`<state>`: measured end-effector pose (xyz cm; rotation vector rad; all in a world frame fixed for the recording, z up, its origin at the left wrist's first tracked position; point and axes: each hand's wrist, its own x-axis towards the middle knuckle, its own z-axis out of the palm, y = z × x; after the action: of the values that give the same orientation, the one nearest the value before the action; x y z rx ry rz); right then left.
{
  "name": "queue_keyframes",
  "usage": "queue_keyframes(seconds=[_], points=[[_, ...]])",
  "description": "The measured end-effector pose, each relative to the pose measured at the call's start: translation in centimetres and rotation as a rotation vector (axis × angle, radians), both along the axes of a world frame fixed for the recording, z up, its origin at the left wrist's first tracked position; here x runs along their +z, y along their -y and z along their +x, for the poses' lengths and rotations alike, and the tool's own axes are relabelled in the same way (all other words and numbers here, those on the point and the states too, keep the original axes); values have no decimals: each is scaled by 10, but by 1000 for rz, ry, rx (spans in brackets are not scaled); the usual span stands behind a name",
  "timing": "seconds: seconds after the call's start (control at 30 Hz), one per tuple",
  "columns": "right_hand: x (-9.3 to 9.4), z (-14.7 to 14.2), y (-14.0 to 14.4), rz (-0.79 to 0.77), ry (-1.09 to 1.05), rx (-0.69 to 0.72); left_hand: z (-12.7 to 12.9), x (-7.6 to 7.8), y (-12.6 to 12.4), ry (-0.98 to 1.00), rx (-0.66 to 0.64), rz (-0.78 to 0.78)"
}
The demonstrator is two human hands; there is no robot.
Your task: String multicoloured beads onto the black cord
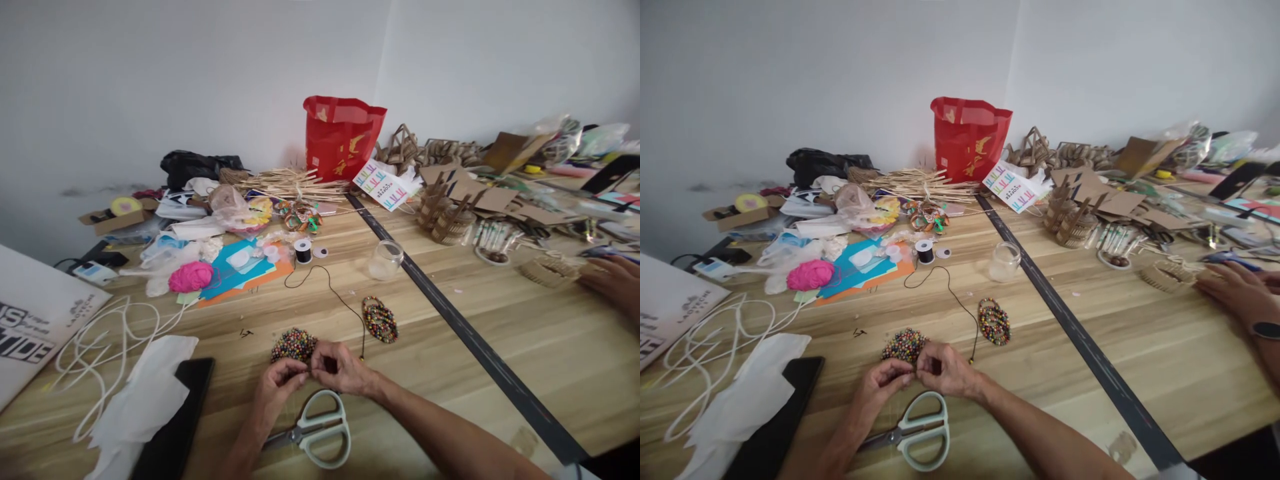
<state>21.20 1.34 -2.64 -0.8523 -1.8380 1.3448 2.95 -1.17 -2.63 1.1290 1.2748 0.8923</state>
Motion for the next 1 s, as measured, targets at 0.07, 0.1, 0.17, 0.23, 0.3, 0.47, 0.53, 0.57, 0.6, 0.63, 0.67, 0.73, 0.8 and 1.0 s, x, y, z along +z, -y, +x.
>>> queue_keyframes(seconds=[0.07, 0.1, 0.17, 0.23, 0.3, 0.47, 0.53, 0.57, 0.6, 0.63, 0.67, 0.73, 0.8, 1.0], points=[[1, 0, 0, -13, -9, 2, -1, 0, -1, -1, -7, -4], [1, 0, 0, -17, -14, 3, -1, 0, -1, -4, -14, -4], [0, 0, -1, -15, -18, 6, -1, -1, -2, -10, -35, -3], [-1, 1, -1, -8, -12, 13, -2, -1, -2, -16, -61, 2], [-2, 1, -1, -3, 4, 15, -2, -1, -2, -18, -80, 11], [1, 1, -1, -25, 19, 25, -2, 0, -1, -13, -89, 22], [2, 1, -1, -18, 24, 30, -2, 1, -1, -4, -81, 10], [3, 1, -1, -10, 28, 31, -2, 1, -1, 5, -71, 2], [3, 1, -1, -1, 33, 32, -1, 2, -1, 16, -59, -5], [2, 1, -2, 7, 35, 33, -1, 2, -1, 27, -47, -11], [2, 1, -2, 11, 36, 36, -1, 3, -1, 37, -35, -16], [1, 1, -2, 11, 38, 40, 0, 3, -1, 54, -20, -25], [2, 1, -2, 10, 48, 46, 0, 4, -1, 68, -14, -32], [4, 0, -1, -11, 45, 43, 1, 5, -1, 86, -6, -26]])
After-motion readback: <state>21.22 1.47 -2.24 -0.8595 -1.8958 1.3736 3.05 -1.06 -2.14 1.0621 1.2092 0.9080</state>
